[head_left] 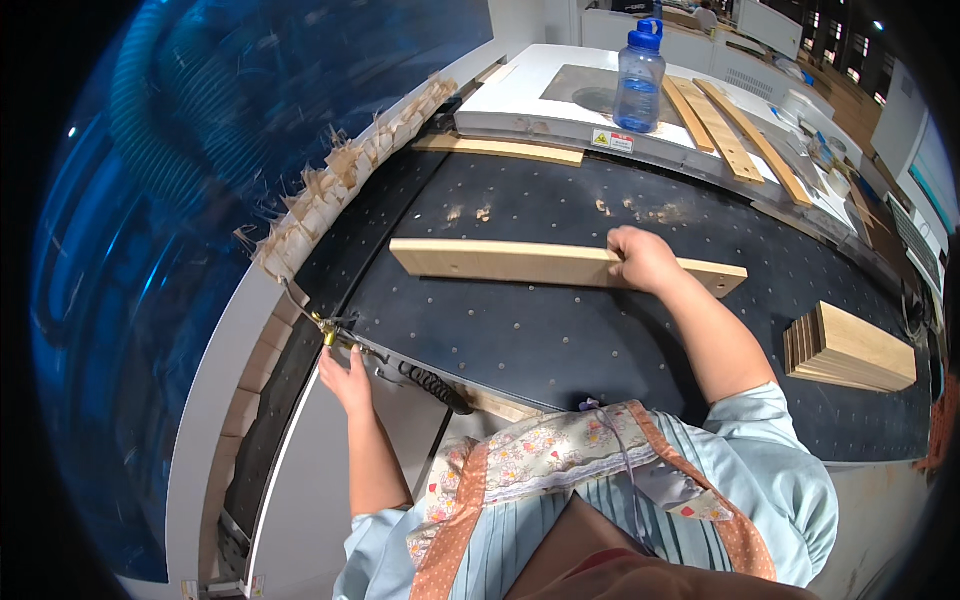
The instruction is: The person picks up wooden boards from a stack, places them on a table, and uses a handheld scraper tool to scrape the edges of a board before moving it to a different stack.
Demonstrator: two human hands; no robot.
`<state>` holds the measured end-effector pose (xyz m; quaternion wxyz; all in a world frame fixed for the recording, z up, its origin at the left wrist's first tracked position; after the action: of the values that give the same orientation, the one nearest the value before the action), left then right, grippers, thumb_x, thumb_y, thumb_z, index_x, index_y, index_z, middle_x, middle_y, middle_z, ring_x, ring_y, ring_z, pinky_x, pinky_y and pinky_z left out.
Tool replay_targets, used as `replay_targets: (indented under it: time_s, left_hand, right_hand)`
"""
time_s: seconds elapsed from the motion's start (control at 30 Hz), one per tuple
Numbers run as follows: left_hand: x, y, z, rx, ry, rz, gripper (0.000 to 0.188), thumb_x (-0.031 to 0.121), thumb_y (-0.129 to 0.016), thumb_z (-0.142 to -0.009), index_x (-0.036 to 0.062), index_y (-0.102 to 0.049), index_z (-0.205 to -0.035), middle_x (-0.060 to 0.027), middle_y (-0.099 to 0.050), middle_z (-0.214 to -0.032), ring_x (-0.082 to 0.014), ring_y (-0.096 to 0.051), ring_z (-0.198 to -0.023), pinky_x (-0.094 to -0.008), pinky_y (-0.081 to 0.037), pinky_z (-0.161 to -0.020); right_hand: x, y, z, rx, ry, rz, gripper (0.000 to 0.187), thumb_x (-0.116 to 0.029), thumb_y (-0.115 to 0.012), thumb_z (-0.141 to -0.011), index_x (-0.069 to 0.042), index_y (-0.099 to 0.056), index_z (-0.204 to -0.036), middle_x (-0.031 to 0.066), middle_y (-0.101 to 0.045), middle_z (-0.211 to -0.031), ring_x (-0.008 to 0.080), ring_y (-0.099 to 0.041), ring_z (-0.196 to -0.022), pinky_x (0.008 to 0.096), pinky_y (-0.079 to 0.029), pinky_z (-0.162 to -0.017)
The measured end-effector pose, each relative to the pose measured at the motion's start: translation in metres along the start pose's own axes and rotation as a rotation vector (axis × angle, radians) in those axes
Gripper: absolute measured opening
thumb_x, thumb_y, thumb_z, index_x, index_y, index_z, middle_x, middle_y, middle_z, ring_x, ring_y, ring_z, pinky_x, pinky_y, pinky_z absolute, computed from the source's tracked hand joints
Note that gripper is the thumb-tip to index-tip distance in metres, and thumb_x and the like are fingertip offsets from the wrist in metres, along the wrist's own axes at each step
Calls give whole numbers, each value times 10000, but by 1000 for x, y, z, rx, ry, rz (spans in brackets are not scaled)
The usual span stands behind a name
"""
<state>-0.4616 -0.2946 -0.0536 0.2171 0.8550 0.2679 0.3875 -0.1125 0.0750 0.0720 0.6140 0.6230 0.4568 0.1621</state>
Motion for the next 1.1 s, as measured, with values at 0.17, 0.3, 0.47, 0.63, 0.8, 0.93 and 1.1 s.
replay_targets:
  time_s: [0.17, 0.3, 0.47, 0.63, 0.8, 0.93, 1.1]
  left_hand:
    - [-67, -59, -22, -236, 296, 574, 346, 204, -545, -905, -25, -507, -1162, -79, -568, -1010, -169, -527, -914, -296, -406, -841]
    - [-44, -64, -25, -131, 195, 390, 346, 220, -534, -906, -47, -509, -1125, -186, -570, -1032, -298, -549, -942, -362, -423, -846]
    - [11, -23, -31, 52, 76, 890, 298, 205, -466, -953, -57, -494, -1092, -151, -598, -1055, -229, -568, -933, -327, -436, -842]
    - [80, -9, 34, -842, 170, 814, 207, 251, -487, -928, 49, -500, -972, -61, -599, -800, -123, -543, -696, -284, -469, -641]
    - [107, -33, 163, -1452, -262, -103, 519, 480, -522, -862, 46, -456, -1139, -241, -619, -952, -388, -602, -893, -449, -464, -741]
    - [130, 14, 124, -1277, -173, -281, 428, 389, -484, -893, 14, -429, -1091, -235, -627, -857, -393, -608, -817, -468, -468, -719]
    - [29, 51, 37, -792, 30, -469, 440, 345, -473, -900, -11, -446, -1157, -260, -617, -938, -428, -585, -890, -493, -463, -770]
  right_hand:
    - [-3, -23, 11, -132, -70, 44, 244, -87, -687, -631, -72, -566, -842, 97, -608, -921, 307, -586, -906, 396, -474, -742]
    - [-26, -45, 3, -216, -15, 203, 332, -184, -671, -735, -85, -540, -1024, 109, -614, -1032, 297, -584, -994, 410, -489, -805]
    - [-44, -55, -19, -100, 37, 205, 271, -211, -650, -741, -91, -547, -961, 105, -640, -864, 307, -620, -869, 427, -499, -704]
    - [-6, 11, -26, 250, -57, 193, 189, -211, -636, -758, -107, -549, -890, 117, -636, -864, 322, -614, -843, 438, -488, -701]
    - [10, 70, -35, 341, -158, 260, 223, -244, -646, -775, -105, -552, -923, 110, -636, -902, 317, -614, -875, 444, -481, -727]
    - [22, 82, -31, 325, -152, 317, 258, -239, -637, -788, -101, -532, -979, 109, -635, -916, 318, -614, -871, 442, -482, -719]
    - [14, 61, -36, 231, -109, 261, 253, -248, -644, -783, -97, -540, -957, 114, -641, -885, 316, -615, -869, 440, -482, -716]
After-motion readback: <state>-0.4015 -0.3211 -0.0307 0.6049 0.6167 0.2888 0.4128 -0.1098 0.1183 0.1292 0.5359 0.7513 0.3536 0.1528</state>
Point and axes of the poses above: each hand's wrist, its own z-axis away from the middle knuckle, its own y-axis out of the back of the hand, x = y × z, the point moved 7 cm from there along -z, towards the middle knuckle
